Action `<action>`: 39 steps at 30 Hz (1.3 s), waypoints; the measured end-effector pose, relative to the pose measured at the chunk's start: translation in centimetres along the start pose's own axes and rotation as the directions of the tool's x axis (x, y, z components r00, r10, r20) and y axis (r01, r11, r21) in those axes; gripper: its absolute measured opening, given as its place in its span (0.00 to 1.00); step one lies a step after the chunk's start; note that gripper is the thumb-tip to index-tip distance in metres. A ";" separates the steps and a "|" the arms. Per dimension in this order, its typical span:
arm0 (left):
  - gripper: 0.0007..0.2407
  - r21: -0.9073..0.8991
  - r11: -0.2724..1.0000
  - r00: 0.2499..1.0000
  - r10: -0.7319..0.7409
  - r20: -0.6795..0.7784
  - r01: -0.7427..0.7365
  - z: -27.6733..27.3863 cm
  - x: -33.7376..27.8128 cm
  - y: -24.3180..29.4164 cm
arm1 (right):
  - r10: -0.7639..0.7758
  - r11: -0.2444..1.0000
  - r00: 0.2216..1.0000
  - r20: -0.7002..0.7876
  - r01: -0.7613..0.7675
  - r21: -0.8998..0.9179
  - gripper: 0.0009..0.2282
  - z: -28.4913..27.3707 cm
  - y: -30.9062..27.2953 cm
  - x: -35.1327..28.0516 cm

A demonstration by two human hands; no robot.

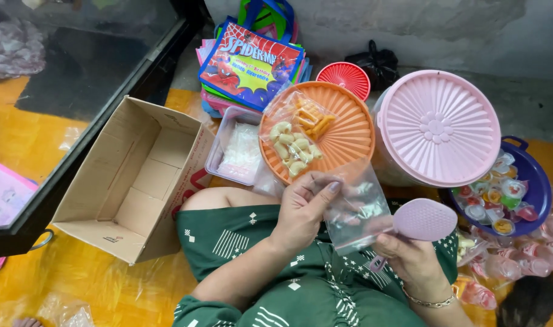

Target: The person is packing small snacks and jelly cups into individual plastic bags using a scoop and then organizing them into containers.

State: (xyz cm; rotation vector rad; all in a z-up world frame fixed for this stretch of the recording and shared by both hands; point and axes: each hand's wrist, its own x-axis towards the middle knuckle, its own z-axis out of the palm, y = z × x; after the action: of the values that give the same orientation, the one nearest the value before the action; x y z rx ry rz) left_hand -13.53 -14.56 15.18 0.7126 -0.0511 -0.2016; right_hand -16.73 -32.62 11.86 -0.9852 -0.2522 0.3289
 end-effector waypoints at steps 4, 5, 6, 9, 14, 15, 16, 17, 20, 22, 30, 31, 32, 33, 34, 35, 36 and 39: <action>0.03 0.064 0.997 0.998 0.056 -0.035 -0.053 0.0 0.0 0.3 | -0.014 1.000 0.978 -0.208 0.015 0.005 0.05 -0.5 -0.1 -0.5; 0.07 0.178 0.982 0.996 0.070 -0.047 -0.061 -0.1 -0.1 0.1 | -0.094 0.988 0.955 -0.281 0.055 -0.146 0.04 -0.1 -0.3 -0.5; 0.11 0.289 0.955 0.994 0.090 -0.054 -0.071 -0.1 -0.1 0.0 | -0.184 0.951 0.923 -0.338 0.080 -0.298 0.03 0.2 -0.7 -0.4; 0.20 0.371 0.928 0.999 -0.019 -0.033 0.030 0.3 -0.4 -0.1 | -0.237 0.925 0.898 -0.371 0.092 -0.369 0.01 -0.4 -1.5 -0.9; 0.06 0.706 0.697 0.987 0.016 0.162 -0.127 1.3 -0.7 0.4 | -0.313 0.907 0.824 -0.473 0.111 -0.406 0.03 -0.6 -2.2 -1.0; 0.08 0.866 0.421 0.961 0.063 0.268 -0.269 1.2 -0.6 0.3 | -0.358 0.896 0.833 -0.422 0.178 -0.407 0.05 -0.5 -2.6 -0.8; 0.08 0.865 0.423 0.961 0.061 0.269 -0.269 1.0 -0.7 -0.1 | -0.359 0.895 0.831 -0.425 0.178 -0.408 0.05 0.0 -3.3 -0.9; 0.15 0.913 0.208 0.930 0.187 0.316 -0.352 0.9 -0.8 -0.6 | -0.342 0.861 0.840 -0.421 0.100 -0.499 0.04 0.6 -4.1 -0.9; 0.26 0.864 0.010 0.826 0.297 0.479 -0.504 2.3 -0.6 0.7 | -0.327 0.777 0.870 -0.369 0.025 -0.629 0.04 0.5 -4.9 -1.2; 0.23 0.799 0.044 0.770 0.305 0.561 -0.600 3.4 -0.7 1.2 | -0.320 0.738 0.893 -0.316 0.026 -0.674 0.04 0.6 -4.7 -1.4; 0.06 0.742 0.666 0.891 -0.381 0.248 0.078 2.3 1.0 -2.5 | -0.281 0.680 0.834 -0.474 -0.176 -0.712 0.07 1.3 -3.1 -0.8; 0.06 0.741 0.667 0.888 -0.385 0.252 0.079 2.3 1.2 -2.4 | -0.283 0.679 0.831 -0.479 -0.180 -0.712 0.07 1.1 -3.3 -0.9; 0.04 0.742 0.661 0.902 -0.378 0.208 0.106 2.3 1.3 -2.2 | -0.235 0.734 0.846 -0.479 -0.168 -0.658 0.08 0.8 -3.5 -1.0; 0.02 0.743 0.656 0.914 -0.371 0.163 0.134 2.2 1.4 -2.1 | -0.188 0.785 0.860 -0.474 -0.159 -0.599 0.10 0.5 -3.8 -1.0; 0.02 0.743 0.656 0.914 -0.371 0.166 0.132 2.0 1.4 -2.1 | -0.190 0.784 0.860 -0.474 -0.158 -0.601 0.10 0.4 -4.0 -1.2; 0.02 0.738 0.664 0.919 -0.356 0.171 0.120 1.8 1.5 -2.1 | -0.149 0.755 0.867 -0.476 -0.211 -0.621 0.08 0.3 -4.3 -1.3; 0.02 0.734 0.670 0.923 -0.341 0.176 0.108 1.7 1.5 -2.2 | -0.108 0.722 0.871 -0.479 -0.262 -0.640 0.07 0.1 -4.6 -1.5; 0.05 0.770 0.632 0.893 -0.392 0.223 0.085 1.5 1.8 -1.6 | -0.156 0.641 0.866 -0.475 -0.277 -0.716 0.08 -1.0 -4.7 -2.3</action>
State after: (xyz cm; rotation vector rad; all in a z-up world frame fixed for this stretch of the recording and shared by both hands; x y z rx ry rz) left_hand -12.17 -17.05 15.25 1.5186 -0.4308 -0.6056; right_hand -17.72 -36.71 15.17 -1.9105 0.1563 -0.0118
